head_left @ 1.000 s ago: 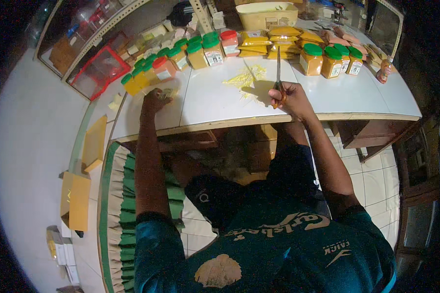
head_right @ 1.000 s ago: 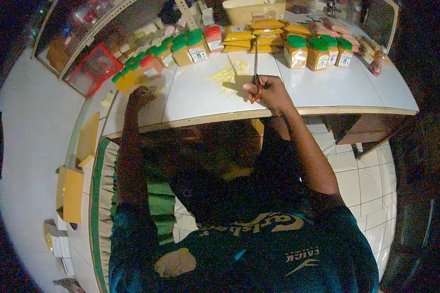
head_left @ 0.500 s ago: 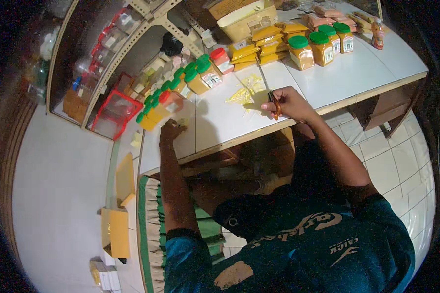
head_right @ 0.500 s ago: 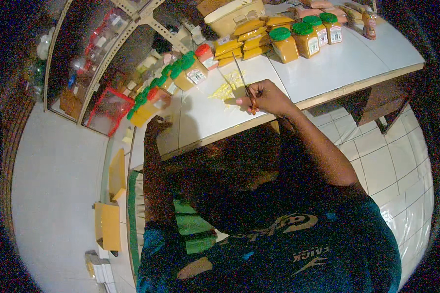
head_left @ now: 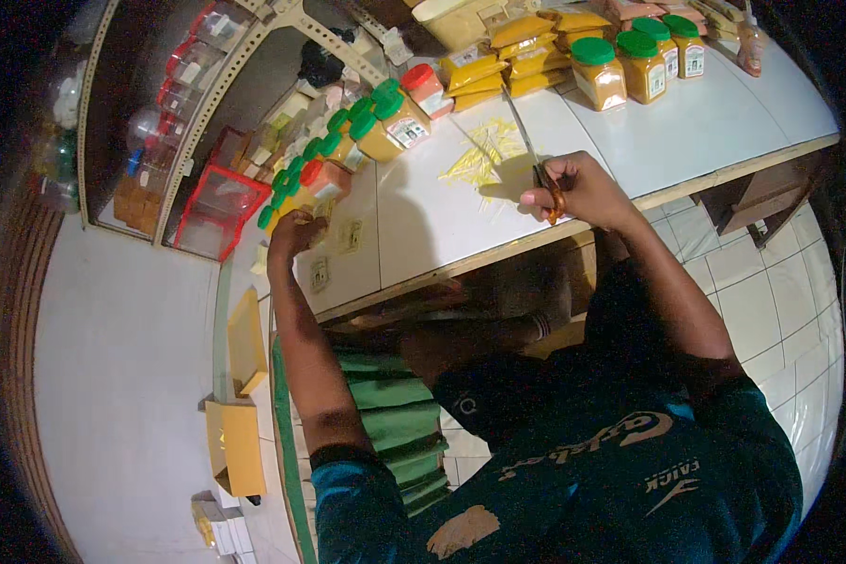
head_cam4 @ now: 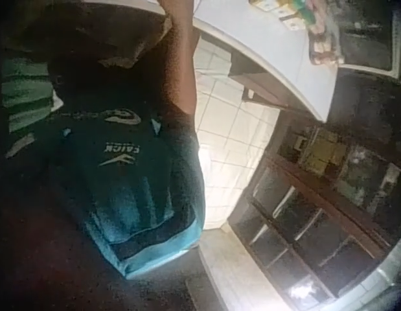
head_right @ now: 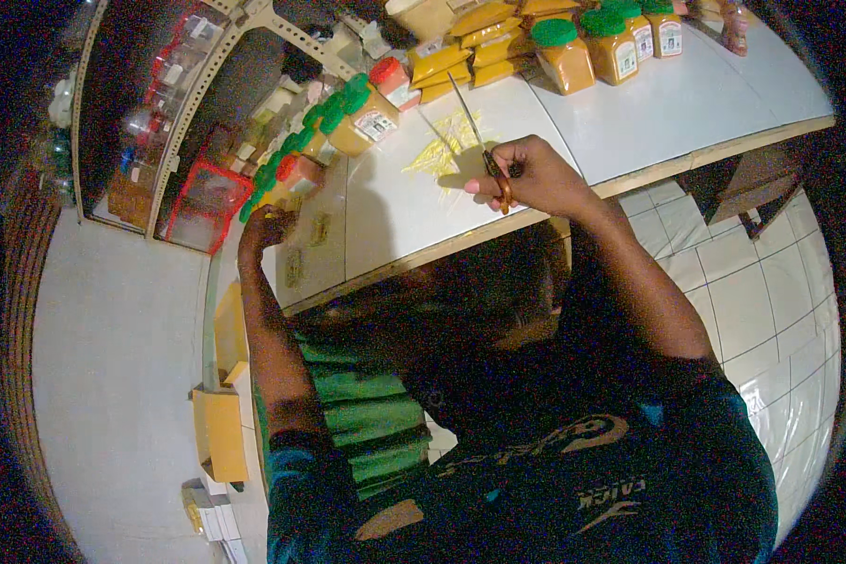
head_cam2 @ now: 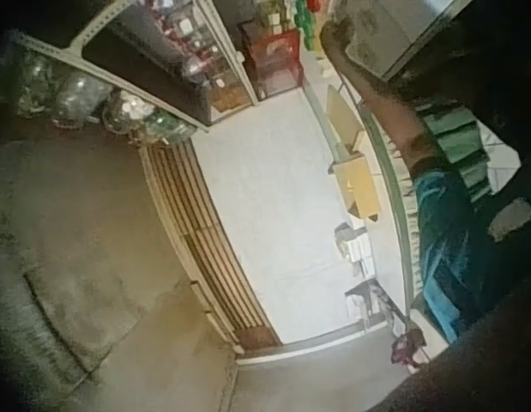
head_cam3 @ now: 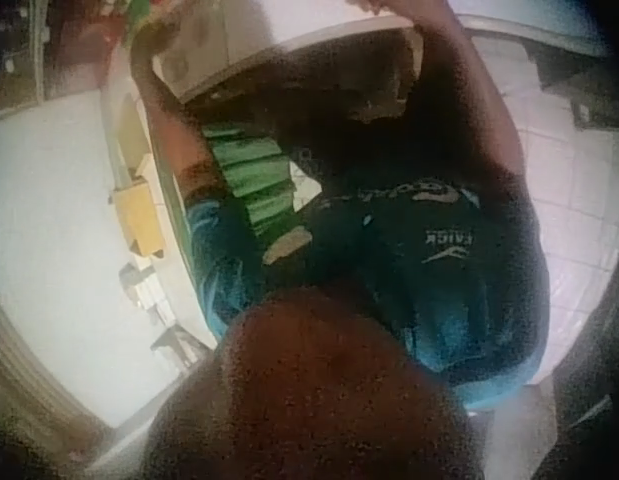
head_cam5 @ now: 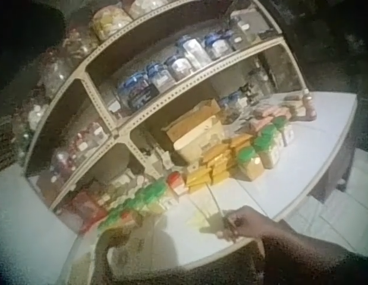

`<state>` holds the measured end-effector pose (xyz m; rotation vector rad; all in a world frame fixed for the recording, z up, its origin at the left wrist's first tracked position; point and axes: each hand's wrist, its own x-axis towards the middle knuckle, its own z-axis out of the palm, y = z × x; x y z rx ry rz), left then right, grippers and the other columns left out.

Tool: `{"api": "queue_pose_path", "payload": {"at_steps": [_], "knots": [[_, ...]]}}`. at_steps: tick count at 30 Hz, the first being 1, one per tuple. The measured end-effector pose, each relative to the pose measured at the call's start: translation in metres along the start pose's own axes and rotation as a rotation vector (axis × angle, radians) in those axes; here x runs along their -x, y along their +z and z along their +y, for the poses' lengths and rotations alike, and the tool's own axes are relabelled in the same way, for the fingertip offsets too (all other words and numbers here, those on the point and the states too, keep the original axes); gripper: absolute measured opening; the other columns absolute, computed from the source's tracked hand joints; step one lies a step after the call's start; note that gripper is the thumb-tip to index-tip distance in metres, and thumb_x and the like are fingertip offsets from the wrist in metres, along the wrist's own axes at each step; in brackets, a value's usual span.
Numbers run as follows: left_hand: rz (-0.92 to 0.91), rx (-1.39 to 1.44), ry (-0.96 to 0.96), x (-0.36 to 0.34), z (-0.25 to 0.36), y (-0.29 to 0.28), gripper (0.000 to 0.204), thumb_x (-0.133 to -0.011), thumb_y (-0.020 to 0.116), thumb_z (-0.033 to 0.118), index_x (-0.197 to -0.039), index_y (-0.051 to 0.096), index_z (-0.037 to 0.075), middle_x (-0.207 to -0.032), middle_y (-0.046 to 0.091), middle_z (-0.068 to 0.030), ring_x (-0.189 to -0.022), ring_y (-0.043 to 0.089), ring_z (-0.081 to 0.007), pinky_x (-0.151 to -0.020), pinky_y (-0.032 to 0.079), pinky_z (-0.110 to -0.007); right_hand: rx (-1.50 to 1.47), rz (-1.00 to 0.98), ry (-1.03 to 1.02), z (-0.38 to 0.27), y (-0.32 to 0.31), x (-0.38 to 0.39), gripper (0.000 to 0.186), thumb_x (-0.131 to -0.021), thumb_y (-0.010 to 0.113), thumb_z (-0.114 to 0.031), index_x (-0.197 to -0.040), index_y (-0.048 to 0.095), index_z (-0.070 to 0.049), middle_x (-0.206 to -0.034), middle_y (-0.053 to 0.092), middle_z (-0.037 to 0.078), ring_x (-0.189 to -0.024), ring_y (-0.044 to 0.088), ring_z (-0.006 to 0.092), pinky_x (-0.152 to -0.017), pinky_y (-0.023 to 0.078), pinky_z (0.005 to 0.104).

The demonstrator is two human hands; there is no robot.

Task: Cutting paper labels from a sheet using scissors for product packaging.

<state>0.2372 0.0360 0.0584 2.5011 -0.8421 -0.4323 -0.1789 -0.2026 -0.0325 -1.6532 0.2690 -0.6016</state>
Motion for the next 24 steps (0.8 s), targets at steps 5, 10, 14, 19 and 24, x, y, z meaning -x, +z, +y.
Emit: {"api": "queue_pose_path", "payload": {"at_steps": [5,10,14,19,24], "knots": [[0.050,-0.127,0.116,-0.024,-0.103,-0.033,0.035,-0.069,0.080,0.031,-0.081,0.057,0.009,-0.062,0.059,-0.0022,-0.050,0.049,-0.0095,-0.043,0.037,-0.024,-0.066,-0.100,-0.041,-0.006,0.020,-0.009,0.034,-0.078,0.073,-0.027,-0.060,0.054,-0.004,-0.058,0.058,0.003,-0.054,0.055,0.0083,-0.050,0.043,0.0238],[-0.056,0.193,0.011,-0.026,-0.066,-0.013,0.036,-0.068,0.080,0.032,-0.082,0.057,0.008,-0.063,0.058,-0.0019,-0.051,0.049,-0.0086,-0.044,0.038,-0.024,0.006,-0.058,0.025,0.002,0.011,-0.008,0.023,-0.078,0.072,-0.019,-0.068,0.061,-0.001,-0.059,0.059,0.001,-0.054,0.054,0.0068,-0.051,0.043,0.0226],[0.007,-0.123,0.144,-0.001,-0.038,-0.020,0.036,-0.069,0.079,0.034,-0.082,0.057,0.008,-0.065,0.058,-0.0020,-0.053,0.049,-0.0081,-0.045,0.038,-0.024,-0.039,-0.070,0.026,-0.001,0.012,-0.006,0.024,-0.078,0.072,-0.019,-0.067,0.060,-0.001,-0.058,0.059,0.001,-0.054,0.054,0.0065,-0.051,0.043,0.0227],[-0.026,-0.076,-0.015,0.001,-0.019,-0.023,0.038,-0.069,0.079,0.035,-0.084,0.058,0.008,-0.067,0.060,-0.0032,-0.055,0.050,-0.0093,-0.047,0.039,-0.024,-0.057,-0.047,-0.046,0.000,0.011,-0.007,0.026,-0.075,0.075,-0.018,-0.063,0.057,-0.003,-0.058,0.058,0.002,-0.054,0.053,0.0061,-0.049,0.042,0.0220],[-0.091,0.154,-0.006,-0.011,-0.047,-0.029,0.039,-0.067,0.080,0.036,-0.083,0.060,0.006,-0.077,0.066,-0.0079,-0.060,0.058,-0.0144,-0.053,0.045,-0.027,-0.047,-0.003,-0.051,0.005,0.014,-0.008,0.034,-0.074,0.076,-0.015,-0.059,0.048,-0.006,-0.057,0.055,0.001,-0.054,0.052,0.0059,-0.049,0.041,0.0216]]}}
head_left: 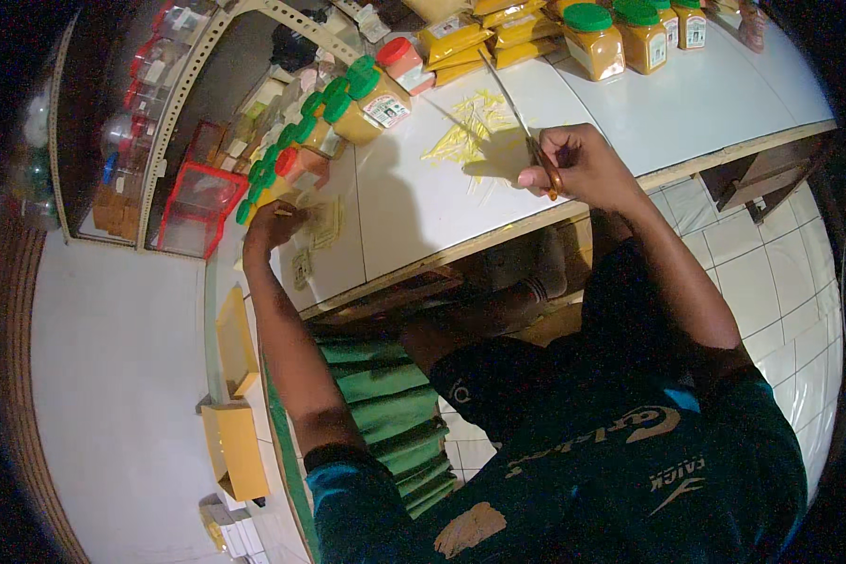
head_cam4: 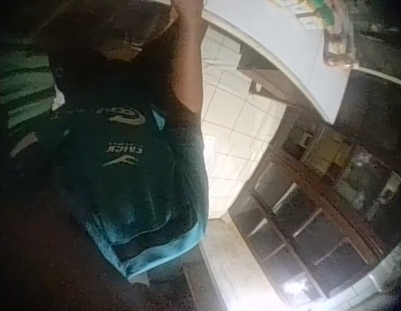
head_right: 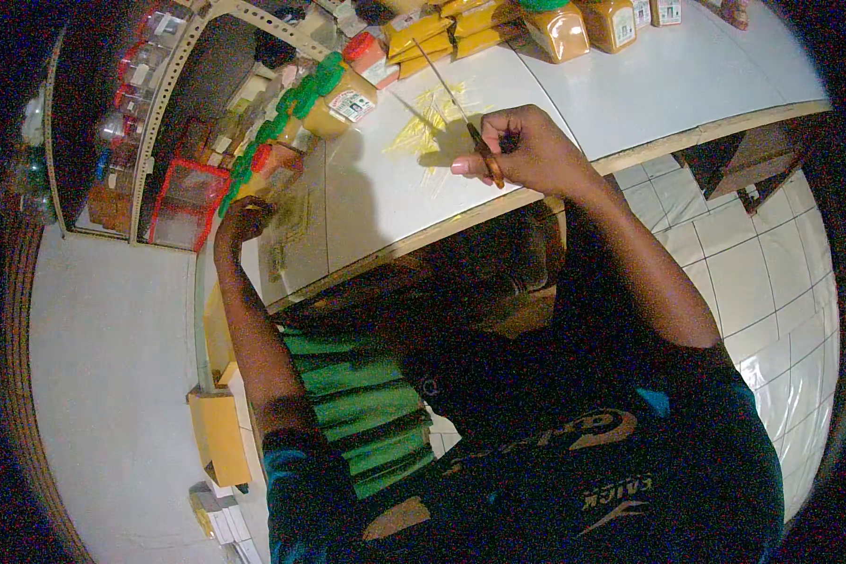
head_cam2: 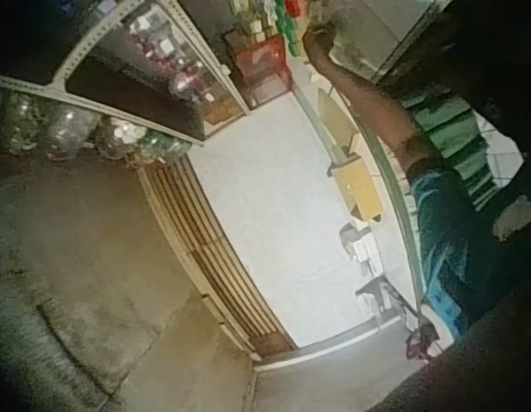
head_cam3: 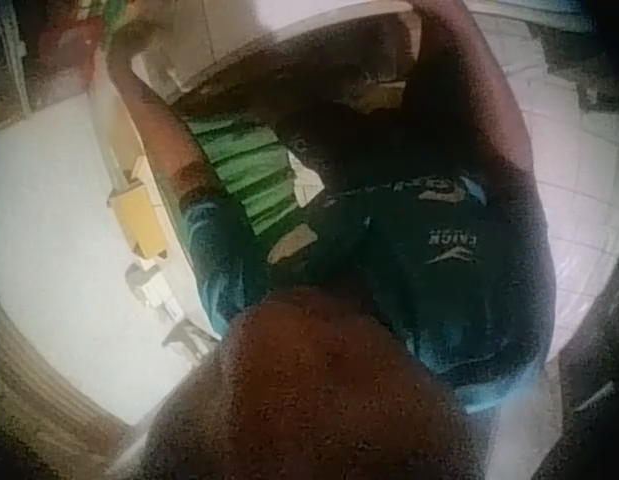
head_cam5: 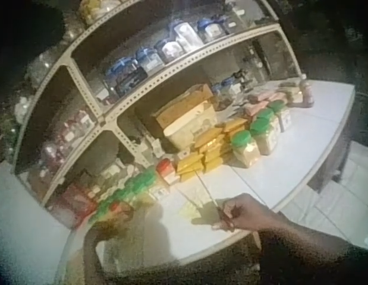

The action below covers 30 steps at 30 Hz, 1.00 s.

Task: Cutting paper labels from a sheet using scissors for product packaging.

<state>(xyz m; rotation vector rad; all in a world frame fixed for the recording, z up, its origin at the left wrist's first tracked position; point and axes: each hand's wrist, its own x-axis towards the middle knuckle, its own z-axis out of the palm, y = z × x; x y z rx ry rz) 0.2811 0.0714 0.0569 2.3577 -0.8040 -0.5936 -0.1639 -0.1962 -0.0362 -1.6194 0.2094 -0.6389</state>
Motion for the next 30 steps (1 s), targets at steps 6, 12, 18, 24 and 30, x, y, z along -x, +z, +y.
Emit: {"api": "queue_pose_path", "payload": {"at_steps": [6,12,18,24,30], "knots": [[0.114,-0.601,0.184,0.008,-0.005,0.045,0.044,-0.061,0.081,0.036,-0.088,0.064,0.006,-0.081,0.068,-0.0137,-0.073,0.066,-0.0190,-0.067,0.051,-0.030,-0.007,0.150,-0.039,0.002,0.000,0.001,0.044,-0.073,0.076,-0.023,-0.056,0.039,-0.009,-0.054,0.050,0.000,-0.051,0.048,0.0064,-0.047,0.038,0.0222],[0.144,-0.583,0.123,0.016,-0.024,0.037,0.047,-0.058,0.083,0.038,-0.084,0.064,0.004,-0.070,0.066,-0.0119,-0.067,0.063,-0.0162,-0.061,0.049,-0.030,-0.016,0.147,-0.037,-0.004,0.008,0.001,0.042,-0.073,0.077,-0.015,-0.056,0.038,-0.008,-0.053,0.049,-0.001,-0.051,0.047,0.0053,-0.046,0.036,0.0218],[0.263,-0.482,0.134,0.012,-0.021,0.051,0.045,-0.053,0.087,0.031,-0.076,0.059,0.004,-0.066,0.063,-0.0086,-0.062,0.060,-0.0155,-0.057,0.048,-0.030,0.045,0.161,0.057,-0.008,0.000,0.006,0.041,-0.072,0.077,-0.016,-0.056,0.040,-0.009,-0.053,0.051,0.000,-0.049,0.048,0.0055,-0.045,0.036,0.0207],[0.399,-0.349,0.337,0.015,-0.053,0.012,0.033,-0.061,0.083,0.016,-0.071,0.054,0.005,-0.070,0.061,-0.0057,-0.062,0.057,-0.0141,-0.053,0.045,-0.028,-0.090,0.075,0.047,-0.010,0.005,-0.007,0.036,-0.072,0.077,-0.016,-0.059,0.045,-0.008,-0.053,0.052,0.000,-0.049,0.049,0.0050,-0.043,0.036,0.0212],[0.425,0.325,0.437,0.063,0.009,0.046,0.011,-0.081,0.064,0.005,-0.086,0.055,0.008,-0.079,0.063,-0.0015,-0.071,0.058,-0.0100,-0.056,0.044,-0.024,-0.047,0.069,0.094,-0.032,0.005,0.020,0.026,-0.071,0.077,-0.007,-0.066,0.051,-0.004,-0.061,0.058,0.000,-0.052,0.050,0.0044,-0.045,0.038,0.0200]]}}
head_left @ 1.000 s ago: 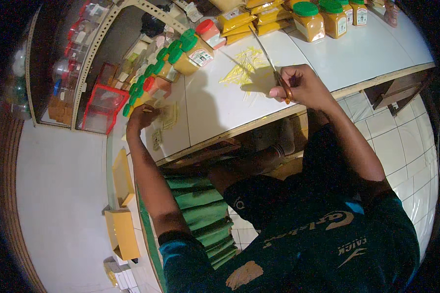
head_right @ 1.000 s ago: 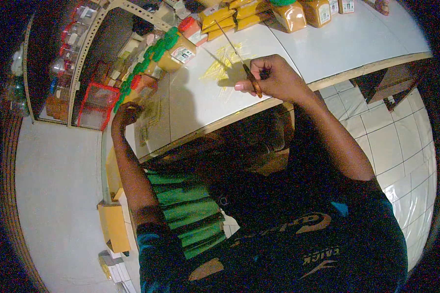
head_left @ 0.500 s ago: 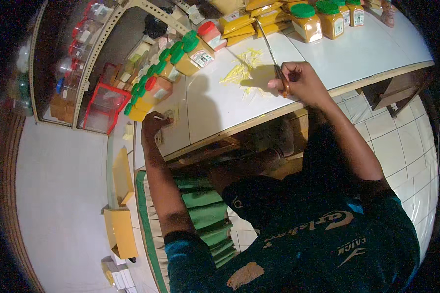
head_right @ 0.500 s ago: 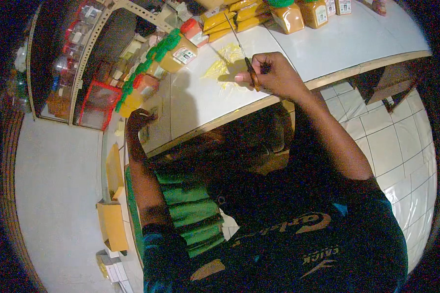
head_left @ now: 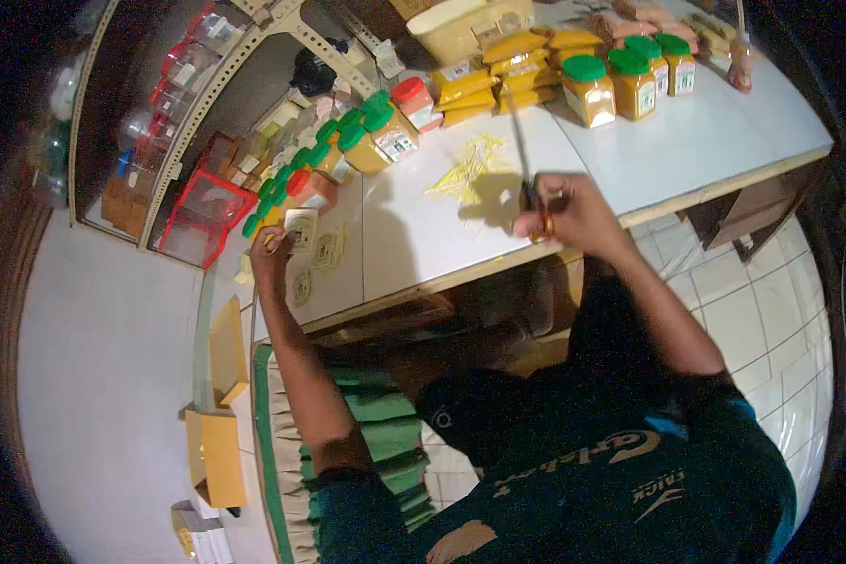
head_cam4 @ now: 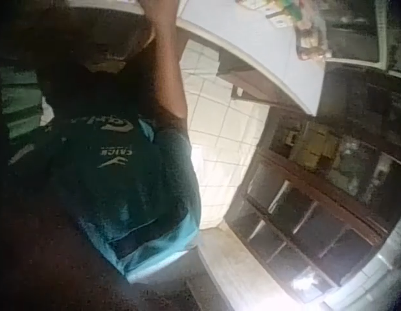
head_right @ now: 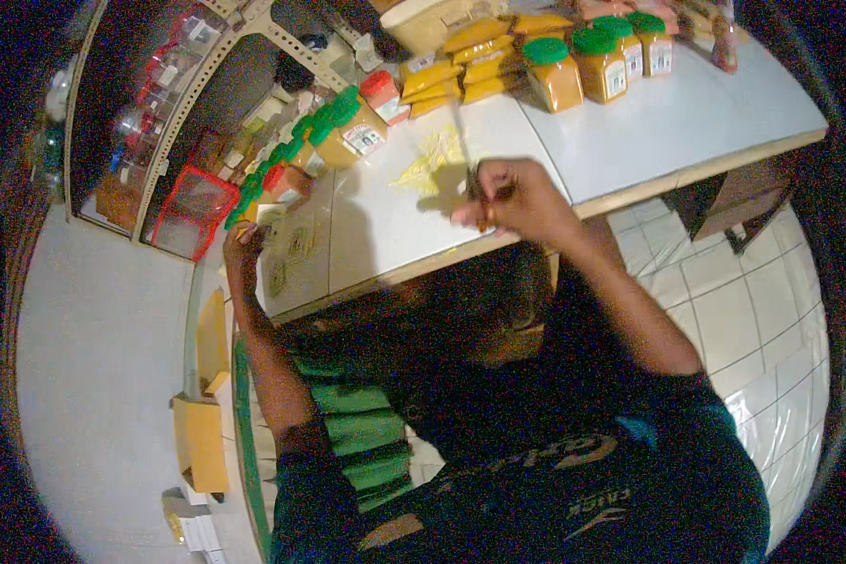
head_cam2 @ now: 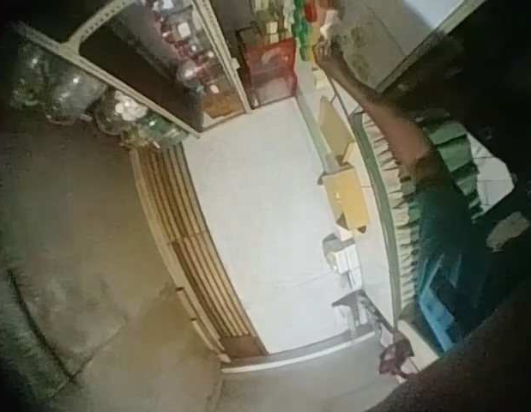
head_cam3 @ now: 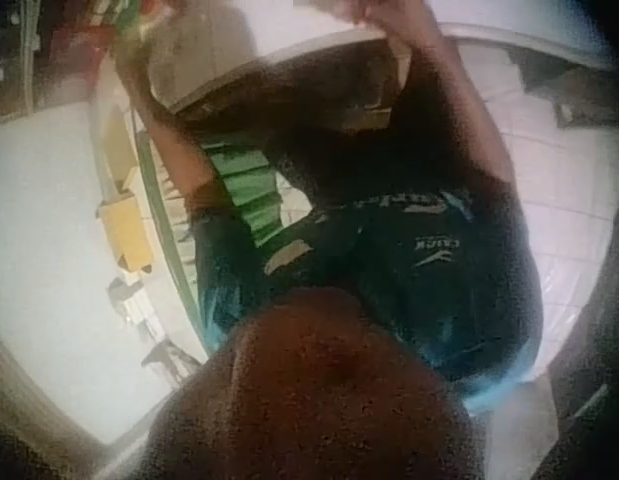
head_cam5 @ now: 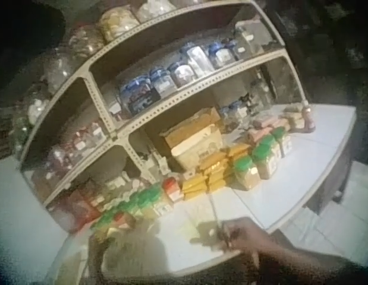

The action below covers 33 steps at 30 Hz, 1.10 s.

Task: Cutting paper labels from a sheet using scissors for product packaging.

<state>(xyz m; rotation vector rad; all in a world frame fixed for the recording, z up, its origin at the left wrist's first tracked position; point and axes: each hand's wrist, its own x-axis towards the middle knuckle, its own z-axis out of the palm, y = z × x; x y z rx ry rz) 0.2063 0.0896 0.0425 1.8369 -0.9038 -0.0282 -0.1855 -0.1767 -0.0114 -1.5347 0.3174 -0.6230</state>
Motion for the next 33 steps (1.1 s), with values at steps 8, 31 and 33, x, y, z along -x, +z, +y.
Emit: {"api": "queue_pose_path", "payload": {"at_steps": [8,31,33], "knots": [[0.034,0.136,-0.111,0.097,0.122,0.104,0.018,-0.083,0.060,0.008,-0.100,0.059,0.005,-0.093,0.060,-0.0044,-0.079,0.057,-0.0124,-0.061,0.047,-0.023,0.242,-0.039,-0.286,-0.003,0.015,0.058,0.040,-0.060,0.085,-0.012,-0.063,0.046,-0.007,-0.060,0.053,-0.002,-0.060,0.047,0.0063,-0.053,0.039,0.0228],[0.148,0.930,-0.369,0.146,0.086,0.209,0.021,-0.074,0.060,-0.008,-0.092,0.056,0.003,-0.100,0.057,-0.0110,-0.092,0.058,-0.0181,-0.070,0.056,-0.030,0.194,-0.169,0.154,0.062,0.015,0.077,0.043,-0.062,0.073,0.014,-0.099,0.056,0.001,-0.093,0.060,0.012,-0.083,0.062,0.0205,-0.069,0.055,0.0309],[0.152,0.929,-0.362,0.148,0.089,0.212,0.022,-0.074,0.061,-0.008,-0.093,0.056,0.003,-0.100,0.058,-0.0112,-0.092,0.059,-0.0182,-0.069,0.056,-0.030,0.222,-0.224,0.120,0.064,0.012,0.078,0.042,-0.063,0.072,0.014,-0.099,0.056,0.001,-0.096,0.060,0.013,-0.085,0.062,0.0206,-0.070,0.056,0.0317]]}}
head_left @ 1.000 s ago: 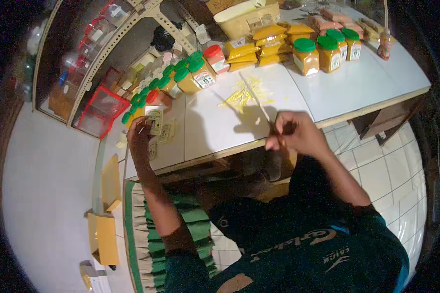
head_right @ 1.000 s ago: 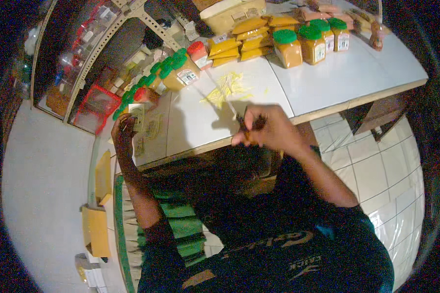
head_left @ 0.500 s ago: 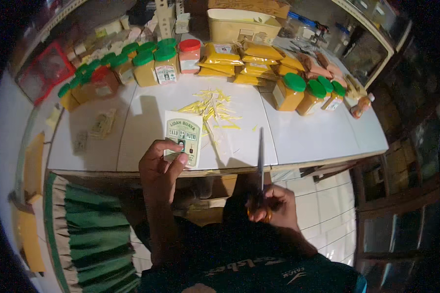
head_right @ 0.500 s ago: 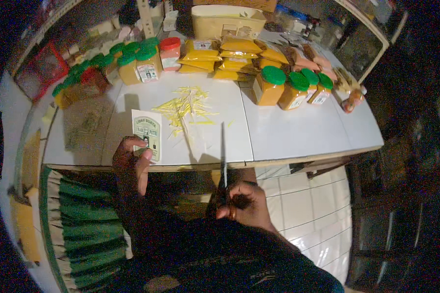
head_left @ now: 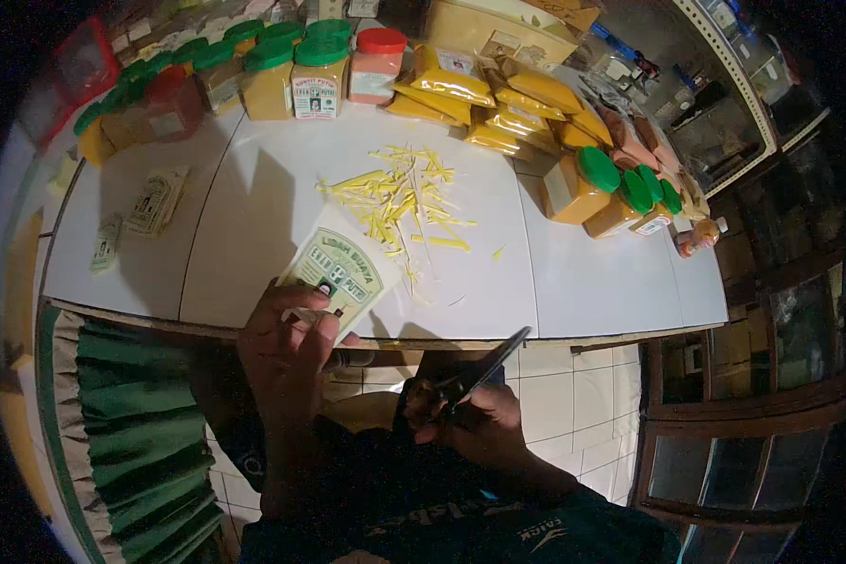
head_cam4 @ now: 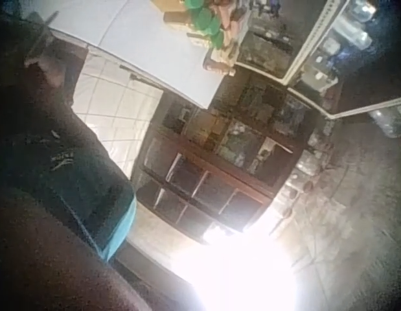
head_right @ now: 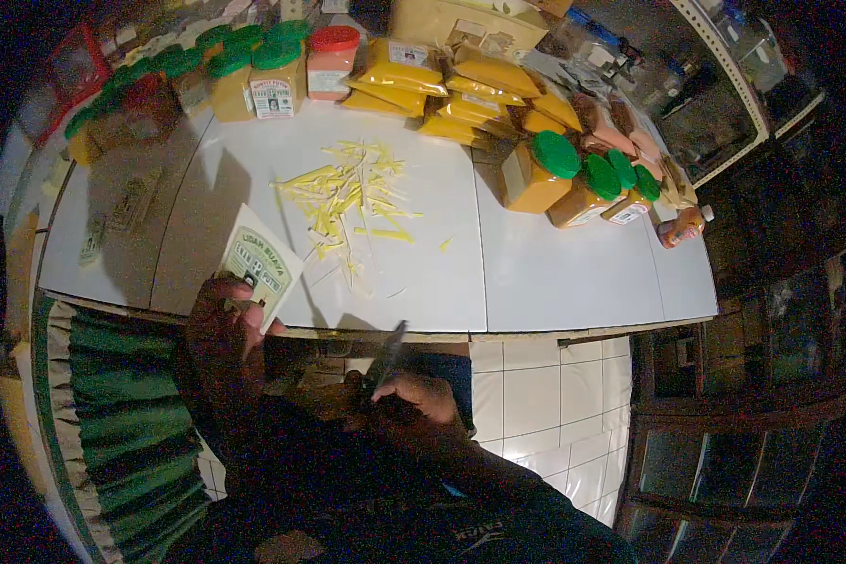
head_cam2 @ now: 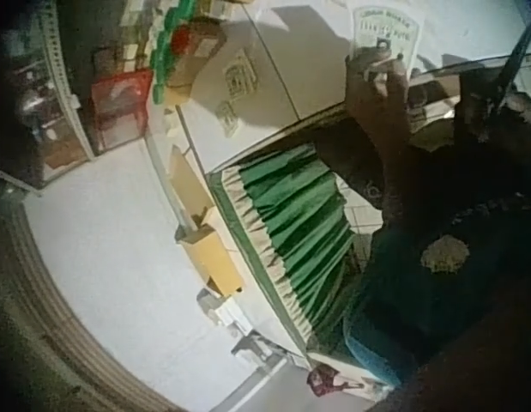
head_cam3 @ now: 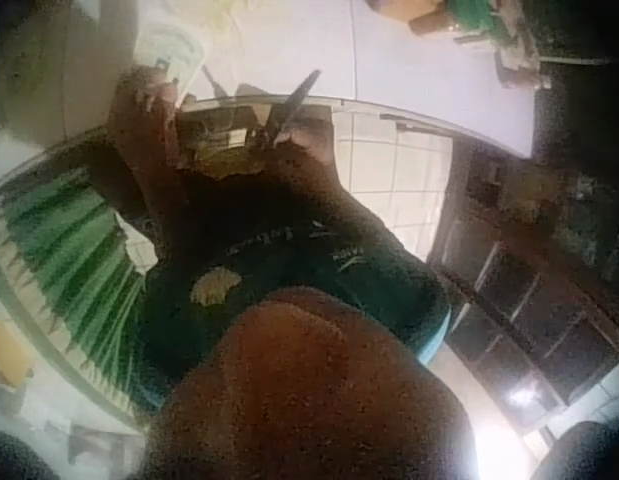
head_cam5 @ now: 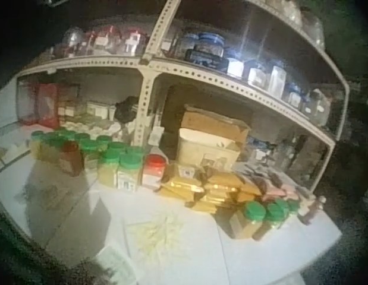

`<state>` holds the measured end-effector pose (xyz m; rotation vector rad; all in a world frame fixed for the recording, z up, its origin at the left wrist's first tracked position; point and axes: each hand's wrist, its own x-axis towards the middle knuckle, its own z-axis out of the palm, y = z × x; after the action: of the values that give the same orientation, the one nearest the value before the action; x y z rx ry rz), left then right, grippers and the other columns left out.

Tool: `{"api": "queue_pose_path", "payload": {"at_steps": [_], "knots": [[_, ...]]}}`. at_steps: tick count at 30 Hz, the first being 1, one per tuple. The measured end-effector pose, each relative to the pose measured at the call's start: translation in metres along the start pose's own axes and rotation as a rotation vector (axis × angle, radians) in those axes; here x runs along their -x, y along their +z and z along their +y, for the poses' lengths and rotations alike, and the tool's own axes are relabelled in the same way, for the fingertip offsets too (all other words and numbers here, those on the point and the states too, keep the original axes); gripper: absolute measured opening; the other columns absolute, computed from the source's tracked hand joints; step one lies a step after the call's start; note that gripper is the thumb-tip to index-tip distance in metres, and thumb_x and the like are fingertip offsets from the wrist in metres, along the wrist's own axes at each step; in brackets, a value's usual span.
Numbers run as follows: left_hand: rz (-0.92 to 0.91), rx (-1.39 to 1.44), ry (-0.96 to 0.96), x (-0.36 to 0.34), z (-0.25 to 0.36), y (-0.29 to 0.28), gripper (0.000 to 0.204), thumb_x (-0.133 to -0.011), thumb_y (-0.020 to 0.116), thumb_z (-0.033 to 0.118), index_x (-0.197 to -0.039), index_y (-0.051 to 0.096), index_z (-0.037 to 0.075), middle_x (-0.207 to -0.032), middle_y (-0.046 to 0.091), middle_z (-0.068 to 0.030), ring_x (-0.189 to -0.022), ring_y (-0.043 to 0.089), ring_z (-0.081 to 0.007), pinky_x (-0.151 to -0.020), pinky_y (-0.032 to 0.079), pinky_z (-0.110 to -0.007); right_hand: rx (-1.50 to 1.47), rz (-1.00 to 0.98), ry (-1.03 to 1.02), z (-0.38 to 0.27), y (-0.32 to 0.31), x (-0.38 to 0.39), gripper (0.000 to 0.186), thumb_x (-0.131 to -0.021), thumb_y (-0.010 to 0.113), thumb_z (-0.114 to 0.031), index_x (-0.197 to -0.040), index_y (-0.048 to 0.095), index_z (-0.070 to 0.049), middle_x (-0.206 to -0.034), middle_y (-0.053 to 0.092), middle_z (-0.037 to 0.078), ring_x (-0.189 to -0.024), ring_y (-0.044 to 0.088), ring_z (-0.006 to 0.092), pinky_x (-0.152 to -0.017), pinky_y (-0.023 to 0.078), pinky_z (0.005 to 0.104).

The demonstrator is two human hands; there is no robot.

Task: Cutting paper labels from a sheet using scissors for product packaging.

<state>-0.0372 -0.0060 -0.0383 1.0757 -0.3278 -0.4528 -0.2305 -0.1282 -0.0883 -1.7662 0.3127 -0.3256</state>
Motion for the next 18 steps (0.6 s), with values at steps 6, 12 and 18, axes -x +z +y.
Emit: {"api": "queue_pose_path", "payload": {"at_steps": [6,12,18], "knots": [[-0.055,-0.237,0.163,-0.003,0.000,-0.003,0.022,-0.077,0.062,-0.006,-0.097,0.056,0.002,-0.101,0.058,-0.0111,-0.089,0.059,-0.0157,-0.068,0.055,-0.026,-0.332,-0.005,-0.087,-0.020,0.004,-0.008,0.031,-0.068,0.067,0.015,-0.092,0.053,0.000,-0.104,0.058,0.019,-0.091,0.062,0.0248,-0.071,0.056,0.0359],[-0.012,-0.311,0.179,0.000,0.008,0.001,0.022,-0.078,0.063,-0.004,-0.099,0.059,0.001,-0.097,0.062,-0.0095,-0.081,0.060,-0.0102,-0.065,0.051,-0.022,-0.557,0.173,0.234,-0.038,0.004,-0.002,0.028,-0.071,0.065,0.013,-0.092,0.052,0.001,-0.103,0.058,0.022,-0.089,0.062,0.0266,-0.065,0.056,0.0335],[-0.007,-0.338,0.147,-0.001,0.015,0.007,0.022,-0.078,0.063,-0.002,-0.100,0.062,0.000,-0.097,0.064,-0.0101,-0.075,0.058,-0.0068,-0.062,0.048,-0.019,-0.316,0.143,0.397,-0.070,-0.001,-0.008,0.032,-0.074,0.061,0.013,-0.103,0.055,0.001,-0.095,0.062,0.017,-0.085,0.063,0.0232,-0.059,0.055,0.0275]]}}
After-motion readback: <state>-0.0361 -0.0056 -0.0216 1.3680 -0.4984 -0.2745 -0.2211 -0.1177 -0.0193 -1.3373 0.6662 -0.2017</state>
